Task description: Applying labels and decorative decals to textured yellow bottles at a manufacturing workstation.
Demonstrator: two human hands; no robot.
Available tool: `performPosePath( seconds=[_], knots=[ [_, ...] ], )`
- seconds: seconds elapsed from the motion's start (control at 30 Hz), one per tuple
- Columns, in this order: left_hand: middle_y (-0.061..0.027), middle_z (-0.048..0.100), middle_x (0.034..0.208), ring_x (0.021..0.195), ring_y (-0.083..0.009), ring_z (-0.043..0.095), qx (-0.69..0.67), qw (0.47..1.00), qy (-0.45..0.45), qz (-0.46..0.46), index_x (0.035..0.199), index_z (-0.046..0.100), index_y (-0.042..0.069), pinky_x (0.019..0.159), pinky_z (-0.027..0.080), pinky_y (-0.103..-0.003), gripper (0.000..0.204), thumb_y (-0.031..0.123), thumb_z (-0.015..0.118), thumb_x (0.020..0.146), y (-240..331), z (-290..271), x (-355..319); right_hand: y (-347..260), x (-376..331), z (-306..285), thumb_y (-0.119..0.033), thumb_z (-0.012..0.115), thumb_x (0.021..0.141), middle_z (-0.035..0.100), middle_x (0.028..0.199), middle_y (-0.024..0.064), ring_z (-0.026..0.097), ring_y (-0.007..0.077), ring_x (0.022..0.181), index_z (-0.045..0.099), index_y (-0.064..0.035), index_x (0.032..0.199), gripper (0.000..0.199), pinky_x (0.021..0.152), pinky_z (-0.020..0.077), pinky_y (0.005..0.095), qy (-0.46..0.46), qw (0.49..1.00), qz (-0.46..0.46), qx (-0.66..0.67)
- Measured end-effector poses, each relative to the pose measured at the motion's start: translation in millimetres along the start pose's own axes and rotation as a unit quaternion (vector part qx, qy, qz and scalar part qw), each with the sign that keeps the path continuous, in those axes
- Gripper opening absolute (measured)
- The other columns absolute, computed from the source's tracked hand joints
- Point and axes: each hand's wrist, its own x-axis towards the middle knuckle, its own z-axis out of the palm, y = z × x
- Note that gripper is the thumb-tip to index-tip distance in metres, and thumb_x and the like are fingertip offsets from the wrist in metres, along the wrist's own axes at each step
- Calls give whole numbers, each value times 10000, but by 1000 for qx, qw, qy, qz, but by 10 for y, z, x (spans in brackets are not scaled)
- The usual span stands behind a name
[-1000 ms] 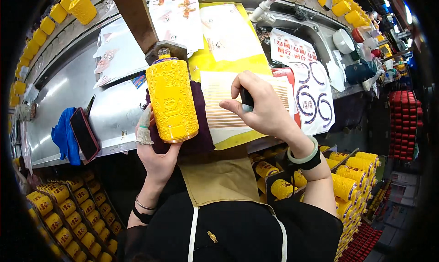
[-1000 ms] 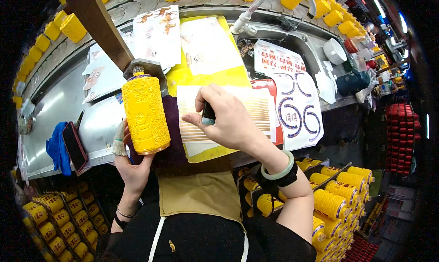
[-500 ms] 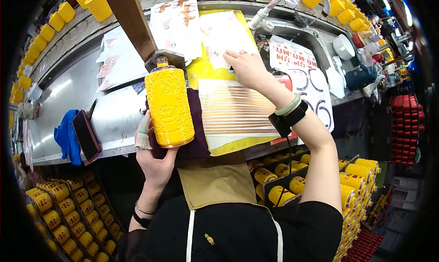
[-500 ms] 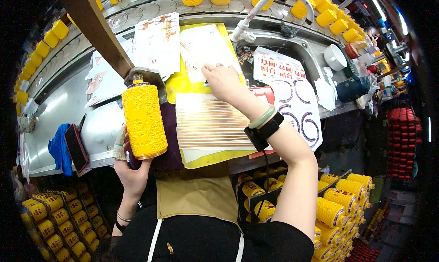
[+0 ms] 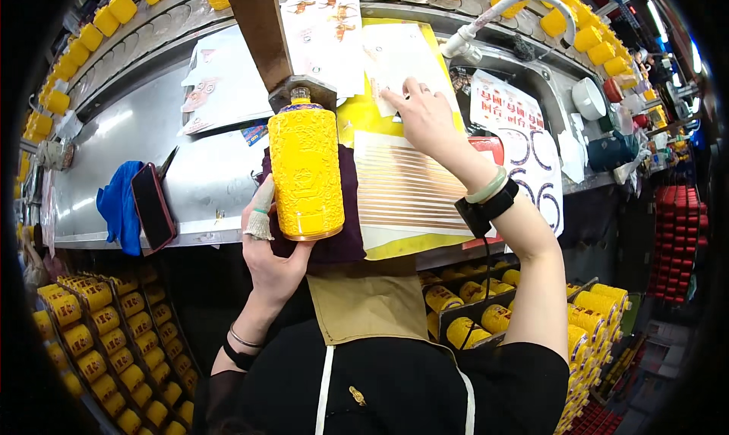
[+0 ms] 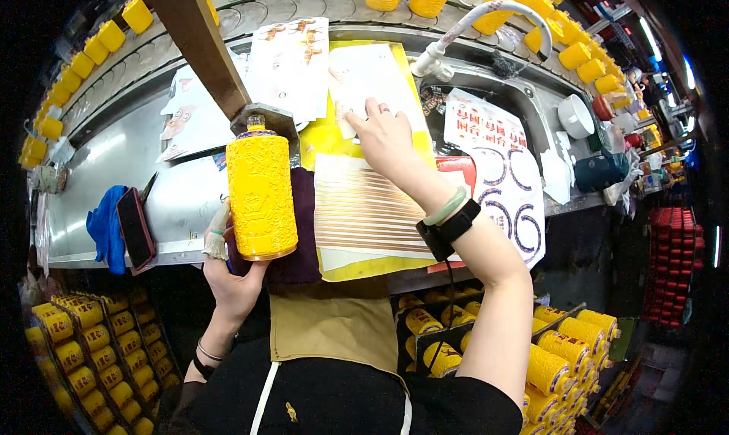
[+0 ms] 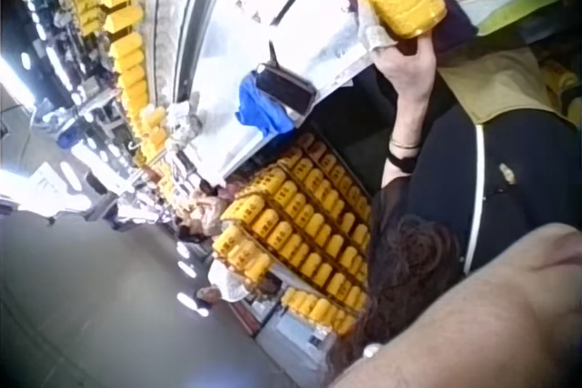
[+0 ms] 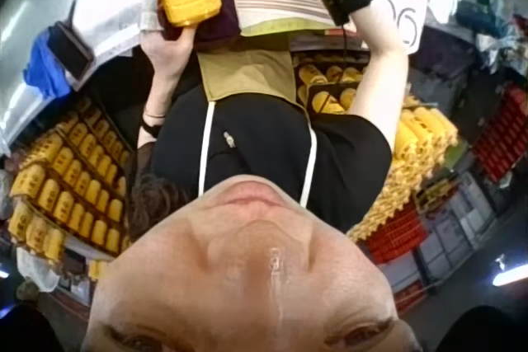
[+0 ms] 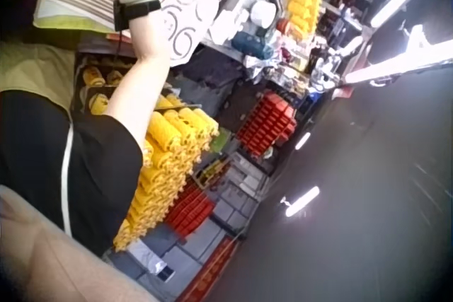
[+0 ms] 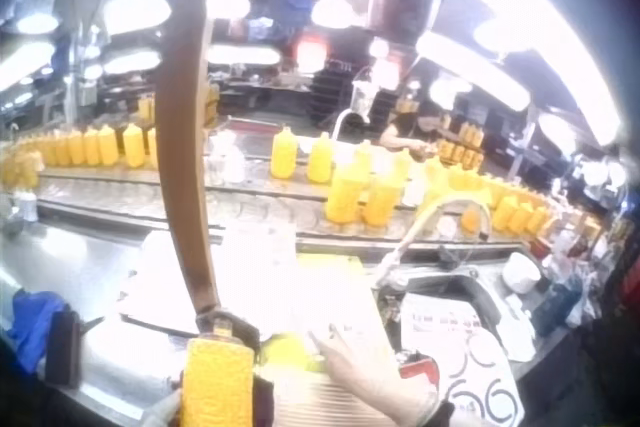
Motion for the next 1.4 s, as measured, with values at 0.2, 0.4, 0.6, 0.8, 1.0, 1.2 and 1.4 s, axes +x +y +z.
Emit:
performPosePath(
  seconds=[0.2, 0.4, 0.6, 0.8, 1.0, 1.2, 1.4],
  knots=[
    [-202, 563, 1413, 1278, -331, 576, 4, 1000, 0, 13, 1478, 476, -36, 1074, 478, -409, 818, 21, 859, 758, -2, -8, 7, 97, 32, 110, -53, 617, 859, 576, 1135, 117, 639, 287, 1031, 633, -217, 1370, 537, 758, 517, 433, 47, 999, 7, 8],
    [-218, 572, 1413, 1276, -369, 579, 11, 1000, 4, 19, 1439, 509, -52, 1091, 465, -438, 802, 25, 874, 729, -15, -25, 12, 189, 110, 78, -17, 603, 845, 573, 1169, 135, 660, 327, 1000, 631, -203, 1397, 583, 793, 541, 449, -2, 998, 36, 50],
    [-208, 586, 1399, 1268, -366, 585, -4, 1000, 16, 18, 1455, 507, -33, 1086, 469, -433, 826, 26, 872, 716, -27, -7, -2, 319, 84, 152, -63, 605, 866, 599, 1167, 140, 677, 308, 1016, 658, -123, 1316, 457, 786, 545, 462, 33, 998, 57, 24],
    [-206, 590, 1387, 1258, -368, 587, 2, 999, 18, 31, 1445, 512, -31, 1078, 476, -432, 808, 24, 867, 721, 3, -36, 15, 306, 60, 145, -94, 612, 886, 581, 1209, 146, 659, 310, 1108, 596, -163, 1387, 506, 802, 552, 479, -43, 996, 79, -24],
    [-202, 577, 1380, 1249, -326, 598, 6, 1000, -1, 26, 1460, 487, -46, 1063, 495, -402, 790, 49, 865, 773, -23, -47, 14, 392, 297, -58, -72, 581, 905, 596, 1230, 150, 653, 322, 1129, 699, -197, 1287, 419, 880, 558, 478, -100, 992, 73, 22],
    [-195, 565, 1396, 1249, -302, 599, 8, 999, 2, 38, 1478, 475, -42, 1063, 496, -378, 793, 35, 857, 787, -33, -65, 10, 130, 446, -375, -9, 545, 884, 657, 1184, 174, 659, 372, 1103, 715, -99, 1245, 410, 941, 537, 467, -9, 988, 17, 156],
    [-202, 569, 1393, 1275, -320, 586, 2, 999, -1, 38, 1465, 491, -43, 1089, 475, -399, 804, 30, 865, 757, -17, -85, 48, 263, 1072, -382, 2, 560, 895, 669, 1182, 247, 626, 416, 1144, 693, -11, 1244, 374, 1000, 495, 461, 18, 983, -22, 181]
  ],
)
